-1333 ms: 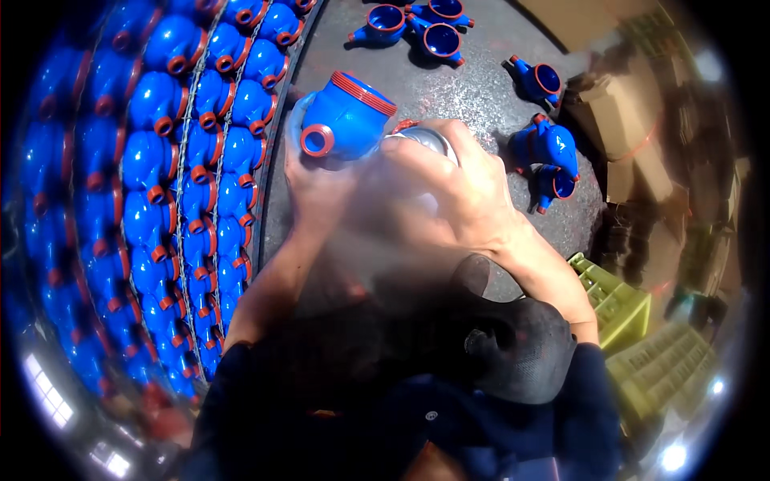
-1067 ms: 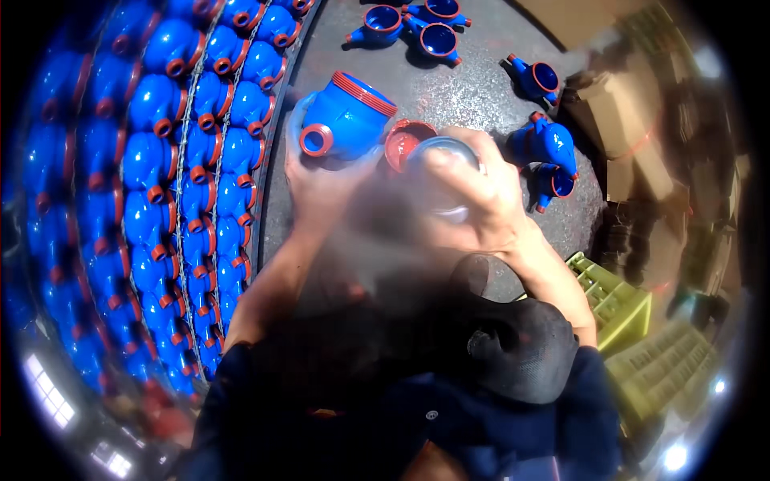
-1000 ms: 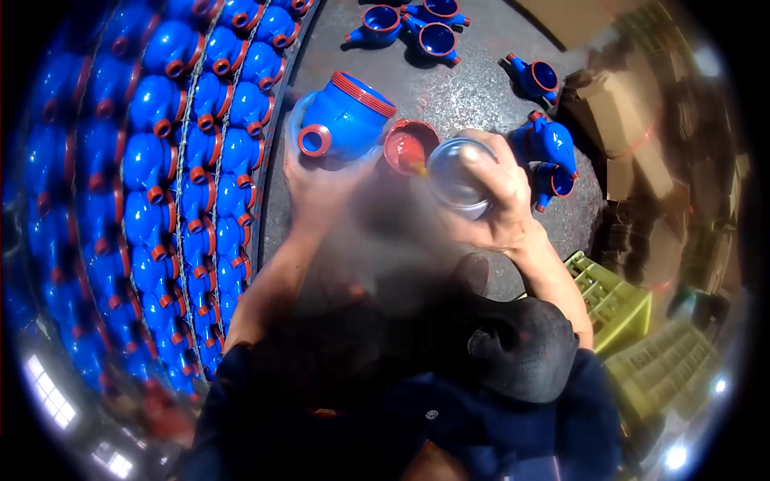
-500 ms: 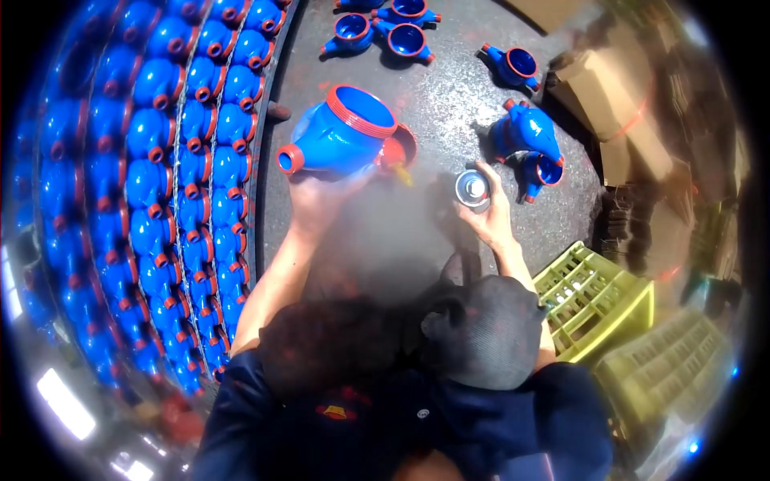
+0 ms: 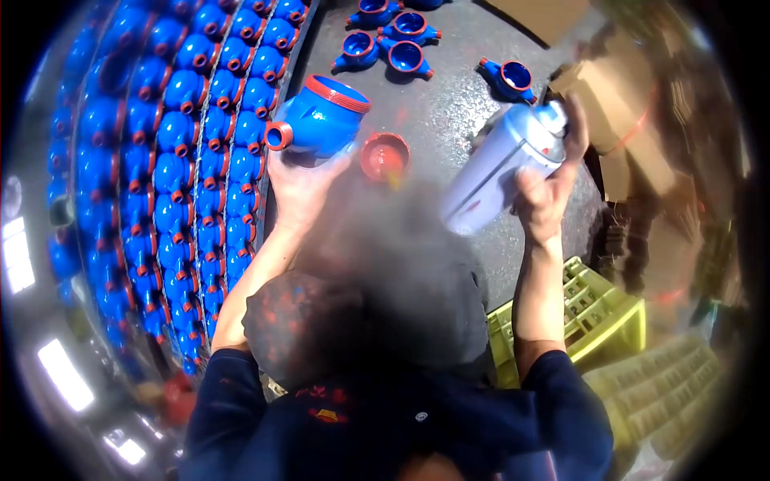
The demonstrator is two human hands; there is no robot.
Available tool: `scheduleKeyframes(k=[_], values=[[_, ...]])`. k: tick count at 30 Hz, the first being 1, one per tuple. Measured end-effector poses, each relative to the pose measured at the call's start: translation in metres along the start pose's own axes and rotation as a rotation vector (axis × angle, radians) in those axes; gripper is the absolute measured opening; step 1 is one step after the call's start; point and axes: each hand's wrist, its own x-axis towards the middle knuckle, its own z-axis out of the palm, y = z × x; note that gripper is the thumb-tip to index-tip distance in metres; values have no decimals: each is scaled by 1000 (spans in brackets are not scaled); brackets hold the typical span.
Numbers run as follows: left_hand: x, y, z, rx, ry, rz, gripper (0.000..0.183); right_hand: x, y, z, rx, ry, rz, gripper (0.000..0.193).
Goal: The person paints blue plastic parts by dipping a brush into a red container and applying the paint to the interior of the objects, then sprays them with a canister while holding them by hand.
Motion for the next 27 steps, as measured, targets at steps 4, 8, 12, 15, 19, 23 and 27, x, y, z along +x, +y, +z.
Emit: scheduleKeyframes(k=[4,8,12,15,19,23,27], values=[[0,30,2,-54,-2,-5,74,49,3,-19,738,-254,229,69],[1,26,4,-86,63,7,85,-12,-17,35,124,-487,-646,65],[3,7,14,-11,88,60,88,-23,-24,42,-43,-695,-541,63],[4,1,20,-10,56,60,91,-17,-21,46,-162,-795,-596,62],[7,2,31,-47,25,164,90,-18,-13,53,-237,-793,-602,61],[10,-3,34,-33,-6,205,90,-17,-14,56,-247,-772,-532,59],[11,-2,35,-23,-19,206,89,-19,-13,51,-251,-779,-493,60]])
